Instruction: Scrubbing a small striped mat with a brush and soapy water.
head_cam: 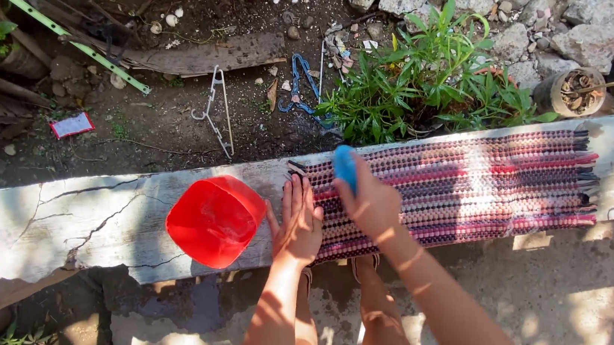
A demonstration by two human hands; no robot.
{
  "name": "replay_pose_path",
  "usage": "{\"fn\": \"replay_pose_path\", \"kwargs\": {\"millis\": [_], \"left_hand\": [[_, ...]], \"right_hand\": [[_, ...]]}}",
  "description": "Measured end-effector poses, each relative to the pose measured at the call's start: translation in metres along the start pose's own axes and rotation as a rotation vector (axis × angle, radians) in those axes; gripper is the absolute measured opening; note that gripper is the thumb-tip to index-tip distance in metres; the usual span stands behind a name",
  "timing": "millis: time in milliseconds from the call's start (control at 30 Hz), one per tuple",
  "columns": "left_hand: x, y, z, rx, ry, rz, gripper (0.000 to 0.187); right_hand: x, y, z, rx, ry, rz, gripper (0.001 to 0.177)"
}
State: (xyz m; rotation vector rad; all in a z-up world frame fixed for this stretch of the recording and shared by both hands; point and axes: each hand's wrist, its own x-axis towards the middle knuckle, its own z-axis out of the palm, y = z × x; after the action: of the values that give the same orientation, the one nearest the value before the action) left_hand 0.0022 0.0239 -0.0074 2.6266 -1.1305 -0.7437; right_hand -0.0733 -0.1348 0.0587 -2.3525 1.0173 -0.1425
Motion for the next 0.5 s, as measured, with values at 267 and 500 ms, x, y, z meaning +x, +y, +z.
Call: {"fn": "replay_pose_path", "kwargs": {"millis": [267, 500], "left_hand": [[0.001, 0.002, -0.004, -0.059, -0.05, 0.017, 0.064], [0.002, 0.003, -0.003, 0.004, -0.074, -0.002, 0.066]], "right_hand": [[0.046, 0.196, -0.088, -0.333, 0.252, 0.393, 0.065], [-0.014, -0.01, 0.02, 0.049, 0.072, 0.102, 0.066]]}}
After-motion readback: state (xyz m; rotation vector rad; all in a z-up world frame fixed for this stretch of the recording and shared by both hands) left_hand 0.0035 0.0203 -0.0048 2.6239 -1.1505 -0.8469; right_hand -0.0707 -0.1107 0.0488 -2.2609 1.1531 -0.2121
